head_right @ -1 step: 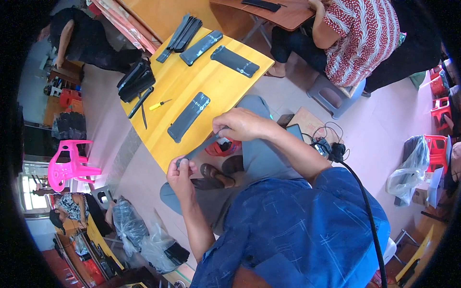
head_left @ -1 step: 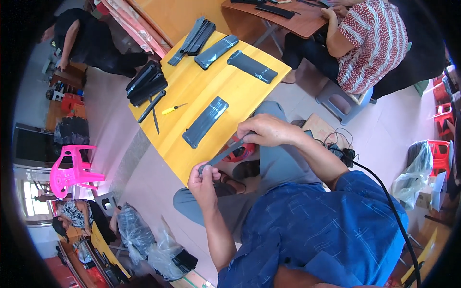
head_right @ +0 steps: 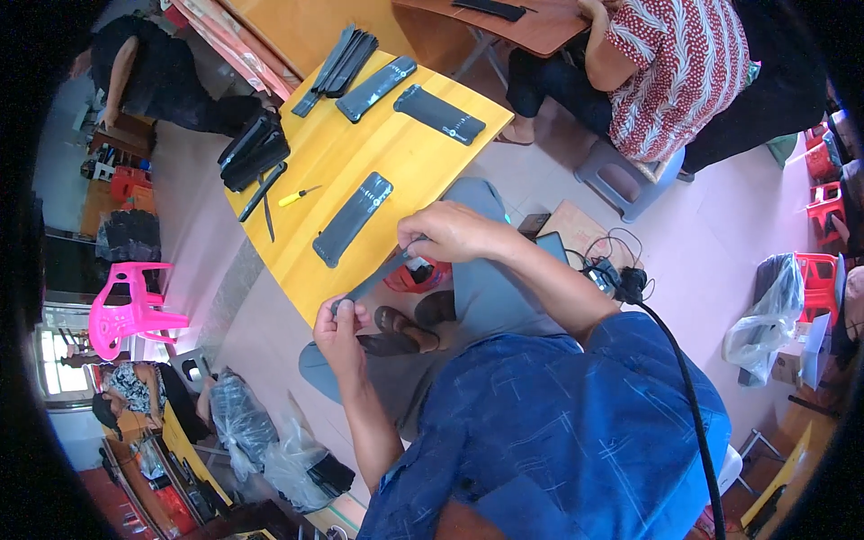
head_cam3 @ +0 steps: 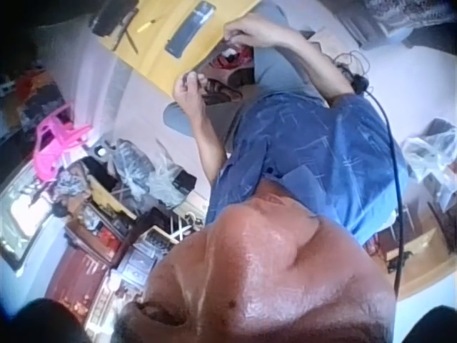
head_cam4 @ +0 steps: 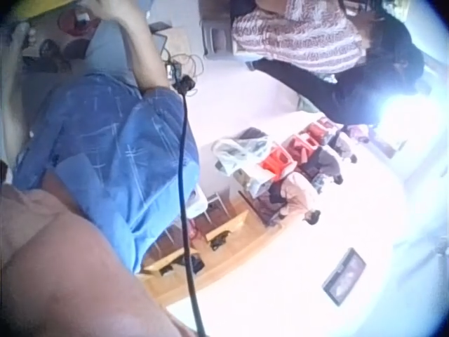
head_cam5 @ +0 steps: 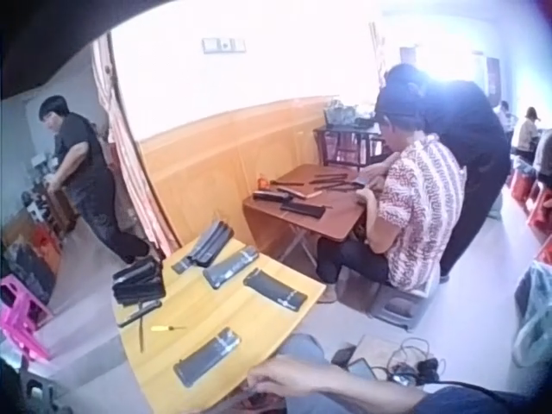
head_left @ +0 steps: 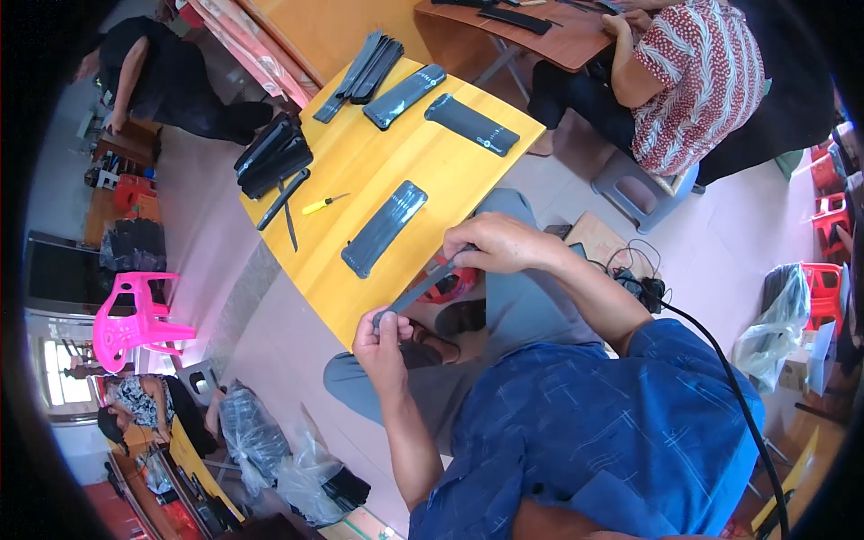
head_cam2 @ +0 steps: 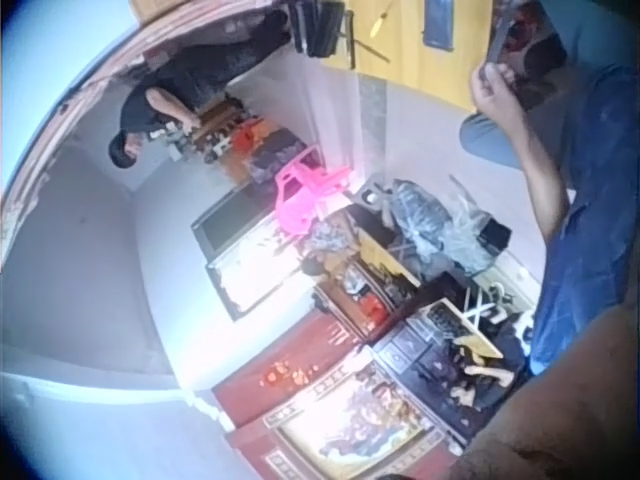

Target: Assembling straps and plastic components onto textile mesh pads at a workshop table.

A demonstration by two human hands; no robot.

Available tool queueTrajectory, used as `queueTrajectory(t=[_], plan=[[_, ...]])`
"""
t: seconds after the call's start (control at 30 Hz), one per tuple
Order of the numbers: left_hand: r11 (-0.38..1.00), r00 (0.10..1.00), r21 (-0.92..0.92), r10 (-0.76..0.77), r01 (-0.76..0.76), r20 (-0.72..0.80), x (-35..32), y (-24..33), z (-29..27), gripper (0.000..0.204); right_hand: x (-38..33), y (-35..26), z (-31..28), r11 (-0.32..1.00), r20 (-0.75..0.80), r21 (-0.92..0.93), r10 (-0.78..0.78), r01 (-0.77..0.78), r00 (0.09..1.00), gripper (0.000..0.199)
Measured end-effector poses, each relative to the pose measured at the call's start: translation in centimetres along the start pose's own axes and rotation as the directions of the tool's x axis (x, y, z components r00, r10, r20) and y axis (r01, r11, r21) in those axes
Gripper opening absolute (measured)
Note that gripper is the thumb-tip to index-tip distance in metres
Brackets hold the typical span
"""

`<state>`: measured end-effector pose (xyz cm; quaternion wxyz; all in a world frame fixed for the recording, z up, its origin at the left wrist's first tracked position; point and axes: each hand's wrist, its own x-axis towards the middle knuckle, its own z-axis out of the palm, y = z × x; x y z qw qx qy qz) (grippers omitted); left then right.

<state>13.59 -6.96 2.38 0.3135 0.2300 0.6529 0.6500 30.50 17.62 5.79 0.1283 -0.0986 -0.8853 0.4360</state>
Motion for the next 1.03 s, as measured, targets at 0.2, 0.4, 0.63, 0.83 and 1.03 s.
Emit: queueTrajectory(t=[0.2, 0.4, 0.63, 0.83, 1.03], plan=[[0.996, 0.976, -0.071, -0.072, 0.059, -0.204, -0.8, -0.5, 0.2, 0.018, 2.0, 2.3, 1.6, 0.994, -0.026, 0.109, 0.013, -0.01, 1.0, 0.015], [0.995, 0.974, -0.047, -0.094, 0.086, -0.207, 1.4, -1.3, -0.7, 0.016, 2.7, 4.6, 2.5, 0.937, -0.045, 0.329, 0.141, -0.119, 0.989, 0.012], [0.974, 0.957, -0.112, -0.214, 0.195, -0.194, 3.7, -1.8, -1.5, 0.016, 4.4, 6.6, 3.0, 0.884, -0.063, 0.376, 0.322, -0.276, 0.945, 0.009], [0.969, 0.943, 0.016, -0.236, 0.246, -0.237, 6.0, -2.8, -2.4, 0.014, 6.2, 8.4, 3.5, 0.883, -0.09, 0.351, 0.361, -0.31, 0.928, 0.009], [0.958, 0.929, 0.101, -0.231, 0.27, -0.29, 8.0, -3.5, -3.0, 0.014, 8.4, 9.7, 3.3, 0.922, -0.069, 0.221, 0.34, -0.318, 0.938, 0.013]])
